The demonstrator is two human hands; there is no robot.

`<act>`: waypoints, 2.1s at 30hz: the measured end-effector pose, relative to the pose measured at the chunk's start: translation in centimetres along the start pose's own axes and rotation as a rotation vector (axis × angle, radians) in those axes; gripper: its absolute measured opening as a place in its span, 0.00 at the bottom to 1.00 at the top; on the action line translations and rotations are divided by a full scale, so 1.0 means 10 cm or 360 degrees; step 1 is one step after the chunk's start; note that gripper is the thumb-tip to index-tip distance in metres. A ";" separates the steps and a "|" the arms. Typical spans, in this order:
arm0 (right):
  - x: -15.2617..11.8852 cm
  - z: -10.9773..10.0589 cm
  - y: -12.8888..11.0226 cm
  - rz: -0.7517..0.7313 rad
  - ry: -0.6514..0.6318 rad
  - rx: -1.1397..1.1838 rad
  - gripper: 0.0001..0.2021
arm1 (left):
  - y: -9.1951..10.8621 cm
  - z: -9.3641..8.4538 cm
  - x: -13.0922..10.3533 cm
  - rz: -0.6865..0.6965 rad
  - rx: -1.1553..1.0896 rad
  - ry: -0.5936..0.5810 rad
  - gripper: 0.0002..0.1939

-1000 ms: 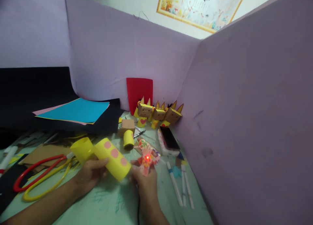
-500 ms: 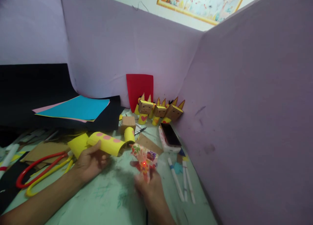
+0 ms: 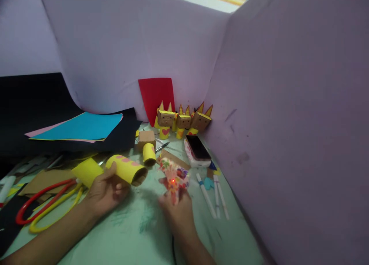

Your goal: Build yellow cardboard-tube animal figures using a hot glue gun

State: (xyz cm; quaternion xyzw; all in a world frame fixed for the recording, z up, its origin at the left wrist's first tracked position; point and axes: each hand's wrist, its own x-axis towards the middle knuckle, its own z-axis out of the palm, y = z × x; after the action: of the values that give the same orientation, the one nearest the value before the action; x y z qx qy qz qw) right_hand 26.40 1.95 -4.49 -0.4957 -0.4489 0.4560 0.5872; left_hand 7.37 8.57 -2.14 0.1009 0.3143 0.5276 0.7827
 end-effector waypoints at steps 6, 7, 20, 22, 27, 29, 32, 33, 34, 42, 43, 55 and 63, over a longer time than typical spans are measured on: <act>0.09 0.16 -0.06 -0.0035 0.0115 0.0228 0.28 | -0.19 0.15 -0.15 -0.0245 0.0097 0.0049 0.12; 0.09 0.20 -0.08 -0.0029 0.0121 0.0186 0.27 | -0.21 0.14 -0.15 -0.0243 0.0127 0.0048 0.11; 0.34 0.09 -0.36 -0.0360 0.0148 -0.0351 0.19 | -0.10 -0.03 -0.29 0.1680 0.2050 -0.0017 0.19; 0.33 0.13 -0.40 -0.0411 -0.0068 -0.0361 0.18 | -0.05 -0.02 -0.30 0.1790 0.2207 -0.0259 0.31; 0.30 0.25 -0.39 -0.0484 -0.0371 -0.0370 0.16 | 0.06 -0.03 -0.27 0.1256 0.2431 -0.0617 0.34; 0.32 0.26 -0.37 -0.0442 -0.0339 -0.0300 0.17 | 0.08 -0.04 -0.27 0.1051 0.2449 -0.0663 0.28; 0.33 0.18 -0.34 -0.0206 -0.0203 -0.0154 0.19 | 0.10 -0.04 -0.25 0.1001 0.2497 -0.0658 0.18; 0.33 0.14 -0.34 -0.0135 -0.0173 -0.0130 0.19 | 0.10 -0.05 -0.23 0.1052 0.2493 -0.0603 0.17; 0.32 0.09 -0.34 -0.0088 -0.0156 -0.0114 0.19 | 0.10 -0.06 -0.21 0.1108 0.2470 -0.0526 0.18; 0.16 -0.04 -0.41 -0.0068 -0.0298 -0.0120 0.19 | 0.09 -0.18 -0.04 0.1464 0.2255 -0.0138 0.18; 0.14 -0.02 -0.40 -0.0067 -0.0339 -0.0148 0.18 | 0.09 -0.19 -0.03 0.1513 0.2233 -0.0115 0.17; 0.06 0.04 -0.37 -0.0169 -0.0564 -0.0358 0.11 | 0.16 -0.28 0.06 0.1849 0.2281 -0.0051 0.15; 0.09 -0.04 -0.34 -0.0203 -0.0795 -0.0558 0.11 | 0.18 -0.27 0.05 0.2026 0.2522 -0.0165 0.14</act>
State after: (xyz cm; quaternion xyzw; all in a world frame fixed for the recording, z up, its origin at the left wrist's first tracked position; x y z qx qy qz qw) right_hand 27.26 2.43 -1.07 -0.4329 -0.6813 0.4415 0.3918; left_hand 4.55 9.30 -3.57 0.7617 0.4271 0.4811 0.0770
